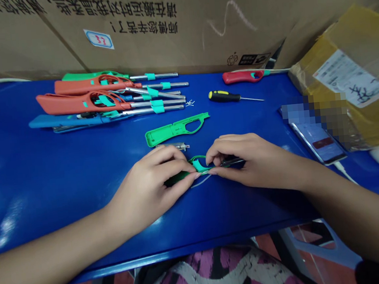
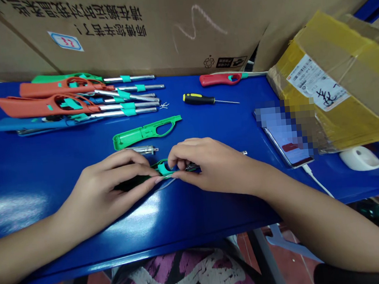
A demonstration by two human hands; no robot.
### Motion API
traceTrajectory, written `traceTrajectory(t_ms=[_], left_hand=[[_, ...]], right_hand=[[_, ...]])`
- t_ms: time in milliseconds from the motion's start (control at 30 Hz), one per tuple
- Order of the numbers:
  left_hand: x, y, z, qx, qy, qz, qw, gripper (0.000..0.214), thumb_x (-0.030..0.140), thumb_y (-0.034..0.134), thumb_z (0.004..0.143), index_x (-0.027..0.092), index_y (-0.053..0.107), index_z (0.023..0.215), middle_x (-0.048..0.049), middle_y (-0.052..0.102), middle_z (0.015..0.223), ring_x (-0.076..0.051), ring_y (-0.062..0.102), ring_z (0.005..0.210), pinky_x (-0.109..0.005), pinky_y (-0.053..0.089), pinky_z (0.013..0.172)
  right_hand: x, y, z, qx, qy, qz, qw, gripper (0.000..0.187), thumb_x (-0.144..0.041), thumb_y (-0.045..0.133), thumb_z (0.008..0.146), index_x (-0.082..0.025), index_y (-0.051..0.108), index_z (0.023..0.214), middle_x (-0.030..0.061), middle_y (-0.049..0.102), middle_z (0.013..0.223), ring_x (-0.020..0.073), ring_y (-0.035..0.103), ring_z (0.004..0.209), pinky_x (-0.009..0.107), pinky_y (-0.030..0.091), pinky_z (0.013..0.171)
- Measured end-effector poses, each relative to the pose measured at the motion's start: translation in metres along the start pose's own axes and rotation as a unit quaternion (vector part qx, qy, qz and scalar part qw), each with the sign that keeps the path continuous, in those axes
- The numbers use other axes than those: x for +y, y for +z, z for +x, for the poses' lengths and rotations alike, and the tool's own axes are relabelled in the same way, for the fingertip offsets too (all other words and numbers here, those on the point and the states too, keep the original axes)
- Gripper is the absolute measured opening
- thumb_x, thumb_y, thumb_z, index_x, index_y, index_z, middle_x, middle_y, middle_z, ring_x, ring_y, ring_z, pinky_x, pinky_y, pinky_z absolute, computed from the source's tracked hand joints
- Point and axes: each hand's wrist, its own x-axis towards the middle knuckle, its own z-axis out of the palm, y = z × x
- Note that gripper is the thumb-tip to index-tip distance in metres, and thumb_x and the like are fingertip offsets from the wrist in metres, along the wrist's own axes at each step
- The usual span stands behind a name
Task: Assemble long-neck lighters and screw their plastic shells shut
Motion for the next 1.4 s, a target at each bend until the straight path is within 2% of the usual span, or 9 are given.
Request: traceTrajectory(t_ms=[300, 667, 800, 1033, 1400], left_hand=[[0.0008, -0.0004, -0.0004, -0.002, 0.016, 0.012, 1.000, 0.007, 0.020, 0.066, 0.096, 0.017, 0.072, 0.095, -0.0040, 0.067, 0.092, -0.016, 0.063, 0.090, -0.031, 0.052, 0.084], [-0.0014, 0.0004, -0.0005, -0.002, 0.020, 0.018, 1.000, 0.007, 0.018, 0.066, 0.095, 0.015, 0.072, 0.095, -0.0050, 0.066, 0.091, -0.017, 0.061, 0.088, -0.033, 0.051, 0.082], [-0.0012, 0.0011, -0.0011, -0.002, 0.017, 0.016, 1.000, 0.006, 0.018, 0.067, 0.094, 0.016, 0.073, 0.095, -0.0041, 0.065, 0.090, -0.017, 0.060, 0.086, -0.033, 0.050, 0.081], [0.0004, 0.0008, -0.0010, -0.003, 0.002, -0.011, 1.000, 0.009, 0.014, 0.066, 0.094, 0.016, 0.074, 0.094, -0.0026, 0.065, 0.090, -0.014, 0.061, 0.087, -0.029, 0.049, 0.082], [0.0007, -0.0011, 0.0002, -0.009, -0.036, -0.041, 0.998, 0.008, 0.014, 0.070, 0.090, 0.019, 0.076, 0.092, -0.0008, 0.066, 0.089, -0.012, 0.062, 0.084, -0.027, 0.050, 0.079]], right_hand=[[0.0016, -0.0014, -0.0007, -0.014, -0.063, -0.068, 0.996, 0.009, -0.027, 0.059, 0.100, -0.020, 0.064, 0.101, 0.0038, 0.072, 0.099, 0.0164, 0.064, 0.090, 0.028, 0.046, 0.078], [0.0001, -0.0036, -0.0036, -0.003, -0.119, -0.152, 0.981, 0.024, -0.027, 0.049, 0.104, -0.016, 0.069, 0.098, 0.0051, 0.072, 0.089, 0.0163, 0.064, 0.083, 0.028, 0.046, 0.075], [-0.0007, -0.0024, -0.0033, -0.011, -0.097, -0.150, 0.984, 0.022, -0.026, 0.050, 0.103, -0.018, 0.069, 0.098, 0.0043, 0.071, 0.091, 0.0163, 0.064, 0.085, 0.029, 0.046, 0.074], [0.0012, 0.0005, -0.0016, -0.012, -0.042, -0.053, 0.998, 0.010, -0.023, 0.058, 0.098, -0.020, 0.068, 0.099, 0.0015, 0.071, 0.099, 0.0148, 0.065, 0.093, 0.027, 0.046, 0.078], [-0.0010, 0.0059, 0.0002, 0.035, -0.053, -0.040, 0.997, 0.005, -0.020, 0.064, 0.094, -0.019, 0.069, 0.095, 0.0014, 0.070, 0.091, 0.0155, 0.061, 0.087, 0.030, 0.045, 0.078]])
